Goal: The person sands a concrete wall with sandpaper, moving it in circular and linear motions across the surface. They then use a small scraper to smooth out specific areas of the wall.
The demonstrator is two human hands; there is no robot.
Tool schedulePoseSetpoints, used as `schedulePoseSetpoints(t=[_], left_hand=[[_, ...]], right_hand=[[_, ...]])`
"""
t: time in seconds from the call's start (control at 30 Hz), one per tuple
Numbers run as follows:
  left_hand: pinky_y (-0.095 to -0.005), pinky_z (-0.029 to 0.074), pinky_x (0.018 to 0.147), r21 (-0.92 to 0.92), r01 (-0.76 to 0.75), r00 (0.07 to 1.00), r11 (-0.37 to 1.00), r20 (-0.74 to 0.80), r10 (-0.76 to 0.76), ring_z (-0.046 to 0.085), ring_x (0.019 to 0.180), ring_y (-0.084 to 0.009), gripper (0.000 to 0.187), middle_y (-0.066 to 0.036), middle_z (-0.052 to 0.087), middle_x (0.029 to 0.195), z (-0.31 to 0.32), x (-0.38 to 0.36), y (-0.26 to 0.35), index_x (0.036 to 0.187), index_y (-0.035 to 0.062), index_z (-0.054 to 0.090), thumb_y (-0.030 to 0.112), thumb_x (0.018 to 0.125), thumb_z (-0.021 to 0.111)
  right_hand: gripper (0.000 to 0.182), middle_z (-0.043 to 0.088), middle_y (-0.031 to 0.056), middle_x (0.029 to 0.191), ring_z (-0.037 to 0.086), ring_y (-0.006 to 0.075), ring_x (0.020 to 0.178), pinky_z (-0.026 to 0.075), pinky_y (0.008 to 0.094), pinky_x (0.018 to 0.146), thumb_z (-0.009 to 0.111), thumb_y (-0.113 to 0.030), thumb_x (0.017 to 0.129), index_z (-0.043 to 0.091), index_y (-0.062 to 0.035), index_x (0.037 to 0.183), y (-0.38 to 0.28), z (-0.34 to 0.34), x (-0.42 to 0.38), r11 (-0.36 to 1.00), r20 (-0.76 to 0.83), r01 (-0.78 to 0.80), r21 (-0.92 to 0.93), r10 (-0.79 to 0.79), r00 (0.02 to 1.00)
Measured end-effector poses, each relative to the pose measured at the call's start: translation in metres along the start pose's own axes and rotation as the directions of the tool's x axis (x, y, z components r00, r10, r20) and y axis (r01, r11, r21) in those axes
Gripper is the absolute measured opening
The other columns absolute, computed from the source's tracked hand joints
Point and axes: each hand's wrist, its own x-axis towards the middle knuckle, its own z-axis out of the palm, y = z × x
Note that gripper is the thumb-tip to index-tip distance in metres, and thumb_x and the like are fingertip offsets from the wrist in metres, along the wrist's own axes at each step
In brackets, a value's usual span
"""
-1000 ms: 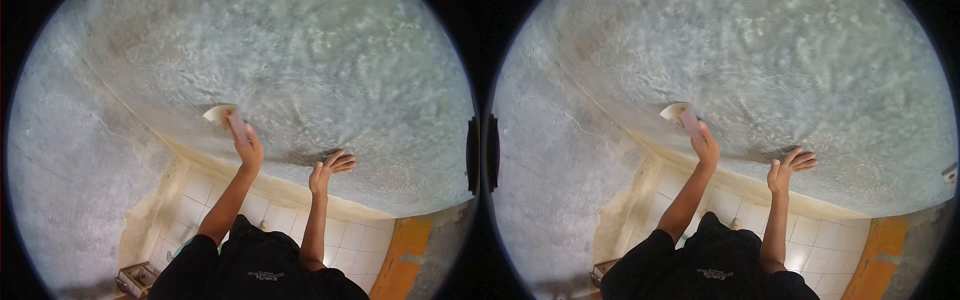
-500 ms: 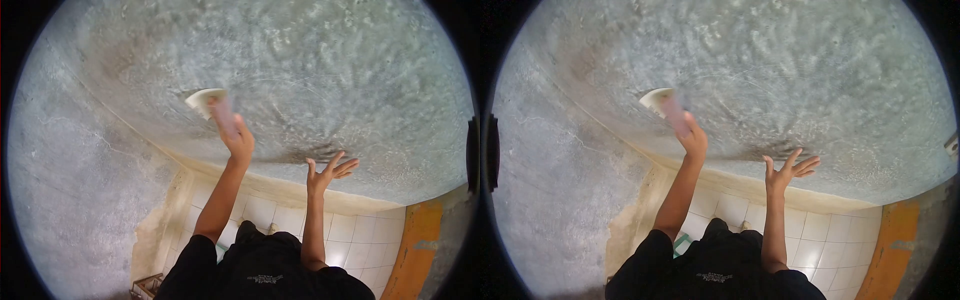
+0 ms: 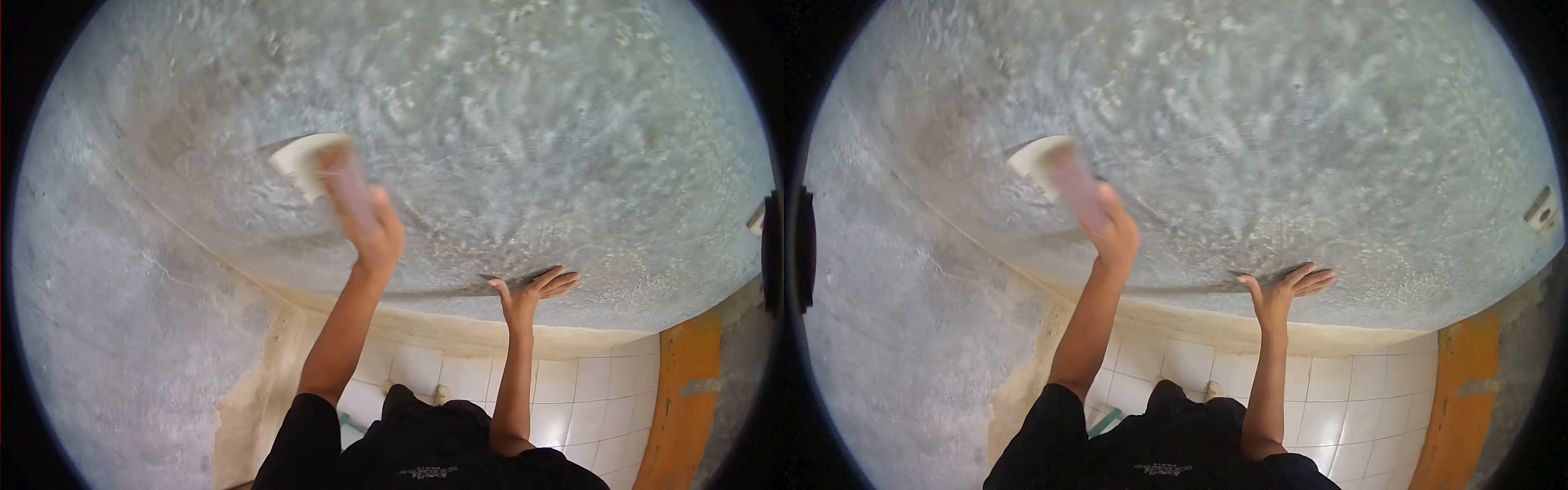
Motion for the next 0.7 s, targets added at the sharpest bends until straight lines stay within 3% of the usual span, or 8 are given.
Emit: schedulePoseSetpoints(t=[0.07, 0.2, 0.3, 0.33, 0.43, 0.57, 0.6, 0.7], left_hand=[[-0.0426, 0.017, 0.118, 0.336, -0.713, 0.681, 0.616, 0.124, 0.722, 0.03, 0.143, -0.03, 0.048, -0.019, 0.037, 0.15, 0.01, 0.014, 0.039, 0.143, -0.0019, 0.039, 0.022, 0.102, 0.036], [-0.0463, 0.013, 0.119, 0.209, -0.47, 0.815, 0.857, -0.27, 0.513, 0.028, 0.144, -0.0325, 0.05, -0.012, 0.035, 0.153, 0.003, 0.049, 0.047, 0.146, 0.0065, 0.039, 0.029, 0.101, 0.035], [-0.0483, 0.012, 0.119, 0.326, -0.598, 0.761, 0.733, -0.056, 0.646, 0.029, 0.143, -0.0325, 0.05, -0.014, 0.037, 0.152, 0.016, 0.041, 0.084, 0.145, 0.0051, 0.04, 0.027, 0.101, 0.039], [-0.0509, 0.017, 0.118, 0.521, -0.729, 0.583, 0.444, 0.131, 0.802, 0.033, 0.142, -0.0285, 0.049, -0.011, 0.038, 0.152, 0.026, 0.035, 0.079, 0.144, 0.004, 0.042, 0.019, 0.097, 0.046], [-0.0514, 0.018, 0.117, 0.382, -0.525, 0.785, 0.761, -0.129, 0.606, 0.034, 0.141, -0.0283, 0.045, -0.01, 0.042, 0.149, 0.01, 0.063, 0.089, 0.139, 0.0062, 0.05, 0.017, 0.096, 0.047], [-0.0473, 0.026, 0.116, 0.229, -0.623, 0.765, 0.748, -0.025, 0.644, 0.038, 0.139, -0.0268, 0.042, -0.009, 0.051, 0.143, 0.018, 0.064, 0.126, 0.135, 0.0072, 0.055, 0.013, 0.094, 0.049], [-0.0463, 0.027, 0.116, 0.231, -0.856, 0.512, 0.462, 0.266, 0.817, 0.038, 0.139, -0.0274, 0.043, -0.009, 0.051, 0.142, 0.022, 0.062, 0.122, 0.137, 0.009, 0.054, 0.015, 0.094, 0.048], [-0.0468, 0.028, 0.115, 0.407, -0.725, 0.655, 0.556, 0.156, 0.739, 0.04, 0.138, -0.026, 0.043, -0.008, 0.051, 0.142, 0.005, 0.084, 0.116, 0.136, 0.0118, 0.055, 0.015, 0.094, 0.05]], right_hand=[[0.143, -0.036, 0.0301, 0.147, -0.033, 0.0499, 0.135, -0.013, 0.0691, 0.105, 0.075, -0.069, 0.064, -0.022, -0.005, 0.149, 0.005, 0.001, -0.002, 1.0, 0.012, -0.004, -0.003, 0.004, 1.0], [0.141, -0.037, 0.0302, 0.146, -0.034, 0.0485, 0.135, -0.015, 0.0669, 0.105, 0.074, -0.067, 0.066, -0.022, -0.0054, 0.149, 0.009, 0.0, -0.001, 0.999, 0.04, 0.029, -0.013, -0.028, 0.999], [0.137, -0.039, 0.0319, 0.144, -0.037, 0.0502, 0.133, -0.017, 0.0694, 0.102, 0.071, -0.068, 0.069, -0.022, -0.0067, 0.149, 0.012, 0.001, -0.003, 0.998, 0.033, 0.051, -0.023, -0.051, 0.998], [0.136, -0.04, 0.0327, 0.143, -0.038, 0.0512, 0.131, -0.017, 0.0708, 0.101, 0.07, -0.069, 0.07, -0.022, -0.0074, 0.149, 0.012, 0.002, -0.002, 0.998, 0.038, 0.066, -0.017, -0.066, 0.997], [0.135, -0.04, 0.0326, 0.143, -0.038, 0.0508, 0.132, -0.018, 0.0704, 0.101, 0.069, -0.069, 0.071, -0.023, -0.0072, 0.149, 0.012, 0.0, -0.002, 0.998, 0.043, 0.069, -0.014, -0.068, 0.997], [0.134, -0.04, 0.0326, 0.143, -0.038, 0.051, 0.132, -0.018, 0.0704, 0.101, 0.069, -0.068, 0.072, -0.023, -0.0077, 0.149, 0.015, 0.0, -0.003, 0.996, 0.039, 0.088, -0.034, -0.087, 0.995], [0.134, -0.04, 0.0326, 0.143, -0.038, 0.0511, 0.132, -0.018, 0.0705, 0.101, 0.069, -0.068, 0.072, -0.023, -0.0079, 0.149, 0.014, 0.0, -0.003, 0.995, 0.037, 0.09, -0.032, -0.089, 0.995], [0.133, -0.039, 0.0327, 0.144, -0.036, 0.0516, 0.132, -0.017, 0.0711, 0.101, 0.069, -0.068, 0.072, -0.023, -0.0086, 0.149, 0.018, 0.002, -0.003, 0.992, 0.035, 0.118, -0.042, -0.117, 0.993]])
